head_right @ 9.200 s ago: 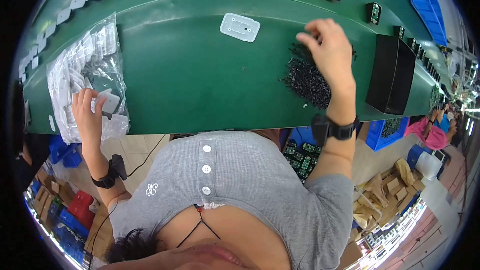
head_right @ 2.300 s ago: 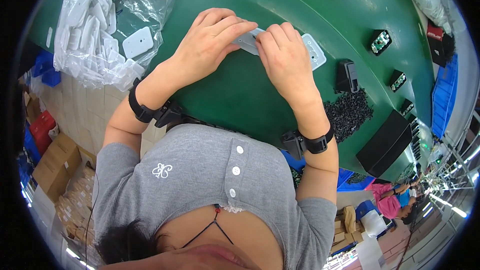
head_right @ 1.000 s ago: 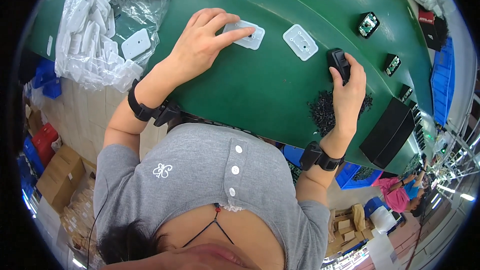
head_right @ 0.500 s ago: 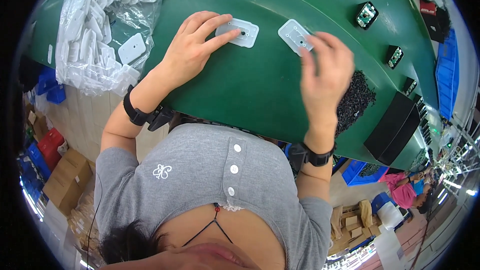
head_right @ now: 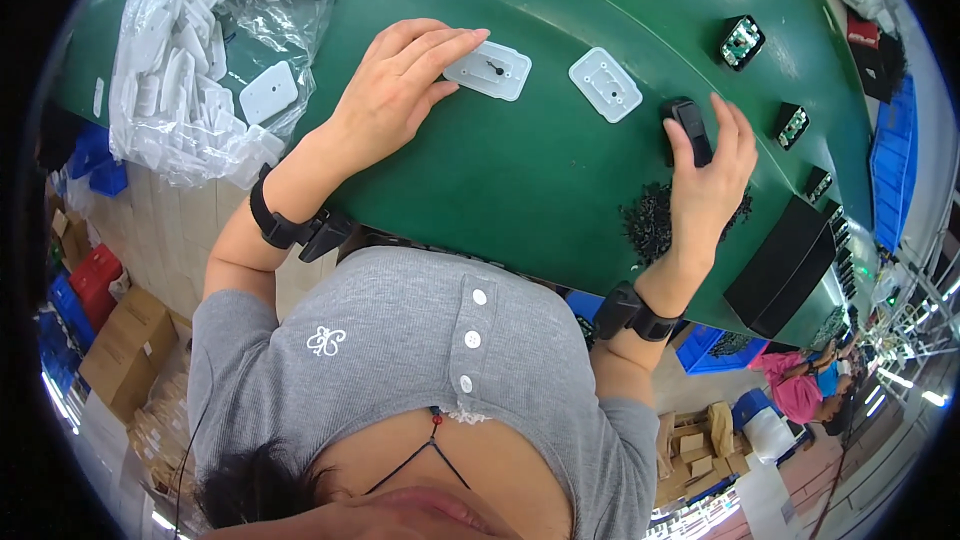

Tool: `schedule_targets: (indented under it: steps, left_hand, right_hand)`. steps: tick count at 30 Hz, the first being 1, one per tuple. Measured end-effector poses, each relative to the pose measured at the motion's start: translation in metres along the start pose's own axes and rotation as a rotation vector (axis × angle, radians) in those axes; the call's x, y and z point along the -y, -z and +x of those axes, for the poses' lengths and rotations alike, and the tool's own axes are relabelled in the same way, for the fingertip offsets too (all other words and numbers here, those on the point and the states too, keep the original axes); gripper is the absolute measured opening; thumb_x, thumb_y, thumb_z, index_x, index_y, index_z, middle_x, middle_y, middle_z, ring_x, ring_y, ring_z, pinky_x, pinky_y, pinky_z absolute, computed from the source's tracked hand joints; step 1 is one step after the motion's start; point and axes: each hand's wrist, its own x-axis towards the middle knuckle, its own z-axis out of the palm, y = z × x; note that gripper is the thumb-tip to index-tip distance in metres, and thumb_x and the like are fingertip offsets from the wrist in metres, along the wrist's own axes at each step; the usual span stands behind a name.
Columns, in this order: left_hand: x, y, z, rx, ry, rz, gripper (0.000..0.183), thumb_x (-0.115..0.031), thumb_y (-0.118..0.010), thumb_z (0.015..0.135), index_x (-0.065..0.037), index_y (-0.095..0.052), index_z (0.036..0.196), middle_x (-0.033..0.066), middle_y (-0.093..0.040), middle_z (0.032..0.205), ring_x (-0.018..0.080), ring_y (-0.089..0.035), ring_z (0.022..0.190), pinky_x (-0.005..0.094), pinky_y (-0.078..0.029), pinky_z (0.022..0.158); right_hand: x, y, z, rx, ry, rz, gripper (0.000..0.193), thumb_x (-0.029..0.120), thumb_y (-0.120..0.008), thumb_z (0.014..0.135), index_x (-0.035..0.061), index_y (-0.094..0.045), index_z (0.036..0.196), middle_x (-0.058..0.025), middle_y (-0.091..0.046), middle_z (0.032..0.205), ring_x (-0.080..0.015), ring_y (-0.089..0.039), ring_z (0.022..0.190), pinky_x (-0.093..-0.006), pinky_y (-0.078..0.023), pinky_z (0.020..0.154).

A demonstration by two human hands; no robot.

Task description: The person picks up a white plastic plate and a screw, inserts the screw into the plate, and places the assembly onto a black electronic device. They then press the plate onto the device and place the completed unit into a row on the table.

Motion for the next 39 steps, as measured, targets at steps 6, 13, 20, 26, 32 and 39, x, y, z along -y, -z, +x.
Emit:
schedule_targets:
  steps: [6, 13, 20, 26, 32, 39]
  left_hand:
    - [-0.001, 0.001, -0.001, 0.006, 0.004, 0.020, 0.058, -0.003, -0.067, 0.077, -0.012, -0.053, 0.132, 0.0046, -0.059, 0.120, 0.0267, -0.051, 0.114, 0.0409, -0.040, 0.100]
    - [0.003, 0.003, -0.002, -0.059, 0.034, -0.123, 0.056, 0.003, -0.063, 0.079, -0.010, -0.051, 0.133, 0.0090, -0.058, 0.123, 0.0304, -0.052, 0.115, 0.0424, -0.041, 0.099]
    - [0.002, 0.006, -0.002, -0.109, 0.084, -0.227, 0.054, 0.010, -0.058, 0.080, -0.007, -0.053, 0.131, 0.0117, -0.058, 0.127, 0.0313, -0.054, 0.117, 0.0397, -0.045, 0.099]
    - [0.004, 0.008, -0.002, -0.113, 0.096, -0.267, 0.052, 0.009, -0.058, 0.081, -0.007, -0.054, 0.130, 0.0118, -0.058, 0.126, 0.0315, -0.055, 0.115, 0.0401, -0.045, 0.098]
    - [-0.006, 0.013, 0.001, -0.180, 0.098, -0.326, 0.046, 0.004, -0.059, 0.084, -0.007, -0.055, 0.129, 0.0112, -0.059, 0.126, 0.0287, -0.056, 0.116, 0.0375, -0.045, 0.099]
    - [-0.050, 0.014, 0.006, 0.054, 0.477, -1.486, 0.046, -0.019, -0.058, 0.097, 0.003, -0.044, 0.135, 0.0093, -0.059, 0.119, 0.0153, -0.059, 0.106, 0.0306, -0.051, 0.090]
  right_hand:
    - [-0.023, 0.001, -0.020, 0.215, -0.197, 0.215, 0.040, 0.010, -0.074, 0.083, 0.0038, -0.062, 0.120, -0.0119, -0.064, 0.111, -0.0217, -0.063, 0.099, -0.0329, -0.049, 0.088]
    - [0.068, -0.002, -0.002, 0.110, 0.216, 0.470, 0.039, 0.005, -0.077, 0.076, 0.0026, -0.065, 0.114, -0.0137, -0.066, 0.110, -0.0241, -0.063, 0.100, -0.0338, -0.050, 0.088]
    - [0.108, -0.011, 0.021, 0.166, 0.429, 0.444, 0.040, 0.008, -0.076, 0.074, 0.0055, -0.066, 0.112, -0.0118, -0.065, 0.106, -0.0279, -0.062, 0.094, -0.0354, -0.052, 0.080]
    - [0.119, -0.015, 0.023, 0.221, 0.486, 0.417, 0.040, 0.009, -0.076, 0.074, 0.0052, -0.066, 0.112, -0.0104, -0.066, 0.105, -0.0281, -0.061, 0.095, -0.0363, -0.052, 0.079]
    - [0.108, -0.006, 0.030, 0.249, 0.393, 0.581, 0.039, 0.003, -0.074, 0.079, 0.0021, -0.062, 0.116, -0.0122, -0.065, 0.108, -0.0216, -0.062, 0.099, -0.0324, -0.051, 0.085]
    - [0.101, -0.007, 0.001, 0.548, -0.286, 1.697, 0.027, 0.018, -0.056, 0.099, 0.0004, -0.051, 0.119, -0.0093, -0.061, 0.113, -0.0126, -0.059, 0.100, -0.0269, -0.047, 0.088]
